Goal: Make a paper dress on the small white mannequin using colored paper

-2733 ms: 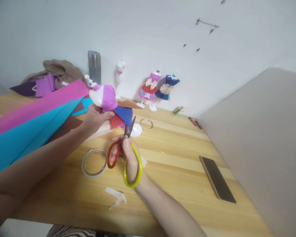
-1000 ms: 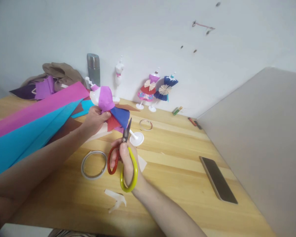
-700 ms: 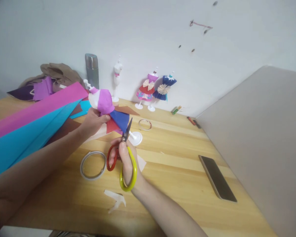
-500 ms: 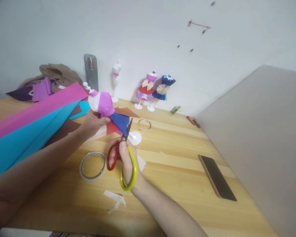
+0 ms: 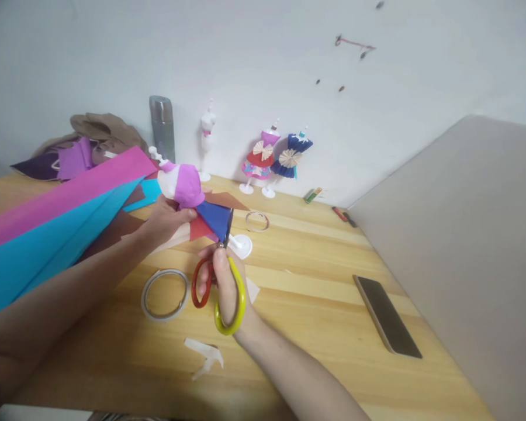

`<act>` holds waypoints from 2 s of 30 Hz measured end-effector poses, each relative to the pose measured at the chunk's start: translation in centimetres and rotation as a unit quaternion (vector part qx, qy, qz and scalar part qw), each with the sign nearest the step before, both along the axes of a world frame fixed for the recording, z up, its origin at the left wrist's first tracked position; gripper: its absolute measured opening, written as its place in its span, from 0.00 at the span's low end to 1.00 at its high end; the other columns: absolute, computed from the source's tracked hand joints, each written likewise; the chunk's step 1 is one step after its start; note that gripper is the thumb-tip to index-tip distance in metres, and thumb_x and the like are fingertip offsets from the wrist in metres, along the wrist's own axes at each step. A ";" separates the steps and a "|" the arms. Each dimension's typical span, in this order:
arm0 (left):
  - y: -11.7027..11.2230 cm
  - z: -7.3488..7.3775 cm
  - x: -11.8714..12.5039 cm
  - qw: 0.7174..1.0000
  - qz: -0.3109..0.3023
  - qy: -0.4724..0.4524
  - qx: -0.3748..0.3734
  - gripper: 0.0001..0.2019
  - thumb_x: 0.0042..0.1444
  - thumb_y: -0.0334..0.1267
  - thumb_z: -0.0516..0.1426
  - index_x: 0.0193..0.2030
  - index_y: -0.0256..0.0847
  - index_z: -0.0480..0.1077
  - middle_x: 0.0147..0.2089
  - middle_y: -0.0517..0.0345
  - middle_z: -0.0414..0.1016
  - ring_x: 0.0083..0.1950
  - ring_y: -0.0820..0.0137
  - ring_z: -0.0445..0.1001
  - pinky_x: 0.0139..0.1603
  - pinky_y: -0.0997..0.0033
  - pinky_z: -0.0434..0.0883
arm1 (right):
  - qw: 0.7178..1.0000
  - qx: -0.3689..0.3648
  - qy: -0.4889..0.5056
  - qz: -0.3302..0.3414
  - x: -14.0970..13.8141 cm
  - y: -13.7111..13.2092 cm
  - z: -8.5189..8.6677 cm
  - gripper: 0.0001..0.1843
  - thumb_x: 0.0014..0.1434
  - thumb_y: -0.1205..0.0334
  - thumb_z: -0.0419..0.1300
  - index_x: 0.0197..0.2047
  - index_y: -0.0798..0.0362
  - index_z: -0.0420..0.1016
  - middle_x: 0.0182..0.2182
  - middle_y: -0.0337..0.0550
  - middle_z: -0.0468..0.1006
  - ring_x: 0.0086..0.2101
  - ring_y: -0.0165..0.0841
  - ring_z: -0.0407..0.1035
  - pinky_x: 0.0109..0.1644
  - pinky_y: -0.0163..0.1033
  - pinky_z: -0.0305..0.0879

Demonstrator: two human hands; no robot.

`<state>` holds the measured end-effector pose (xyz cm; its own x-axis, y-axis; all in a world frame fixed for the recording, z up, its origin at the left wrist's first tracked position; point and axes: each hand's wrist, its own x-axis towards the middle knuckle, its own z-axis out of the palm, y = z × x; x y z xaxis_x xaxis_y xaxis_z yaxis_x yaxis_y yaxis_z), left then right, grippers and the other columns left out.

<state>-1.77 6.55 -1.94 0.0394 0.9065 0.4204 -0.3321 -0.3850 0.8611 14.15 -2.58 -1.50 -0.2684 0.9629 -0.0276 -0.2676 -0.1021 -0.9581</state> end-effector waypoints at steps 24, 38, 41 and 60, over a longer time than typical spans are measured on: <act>0.9 1.0 -0.5 0.999 0.043 -0.009 -0.028 0.18 0.38 0.48 0.73 0.29 0.37 0.77 0.29 0.58 0.79 0.33 0.68 0.76 0.39 0.69 0.73 | 0.998 -0.021 0.011 -0.050 -0.1 0.1 -0.6 0.34 0.51 0.25 0.60 0.32 0.52 0.68 0.11 0.26 0.61 0.09 0.22 0.51 0.12 0.28 0.47; 2.2 4.0 -4.5 0.968 0.041 -0.152 -0.196 0.15 0.48 0.46 0.71 0.37 0.40 0.76 0.34 0.57 0.82 0.43 0.63 0.80 0.44 0.65 0.75 | 0.760 0.291 -0.433 0.388 5.8 4.5 2.0 0.18 0.61 0.47 0.63 0.28 0.52 0.72 0.21 0.34 0.68 0.23 0.28 0.57 0.28 0.34 0.51; 2.4 4.1 -5.2 0.971 0.009 -0.141 -0.191 0.15 0.48 0.48 0.70 0.37 0.41 0.76 0.35 0.55 0.83 0.44 0.62 0.80 0.45 0.63 0.77 | 0.716 0.250 -0.554 0.343 6.1 4.5 2.2 0.07 0.56 0.57 0.68 0.35 0.50 0.77 0.27 0.37 0.77 0.27 0.32 0.66 0.32 0.36 0.54; 0.1 5.2 -4.2 0.969 -0.052 0.243 -0.012 0.16 0.42 0.44 0.71 0.36 0.37 0.81 0.34 0.53 0.81 0.39 0.61 0.78 0.42 0.63 0.74 | 0.655 0.208 -0.693 0.218 4.6 4.6 -0.2 0.41 0.51 0.64 0.64 0.69 0.49 0.63 0.50 0.56 0.78 0.46 0.47 0.75 0.44 0.42 0.63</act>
<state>-5.97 6.68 3.31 0.3184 0.8966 0.3076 0.0783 -0.3483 0.9341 18.74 1.98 -1.69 -0.5147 0.8050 -0.2950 0.8565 0.4670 -0.2200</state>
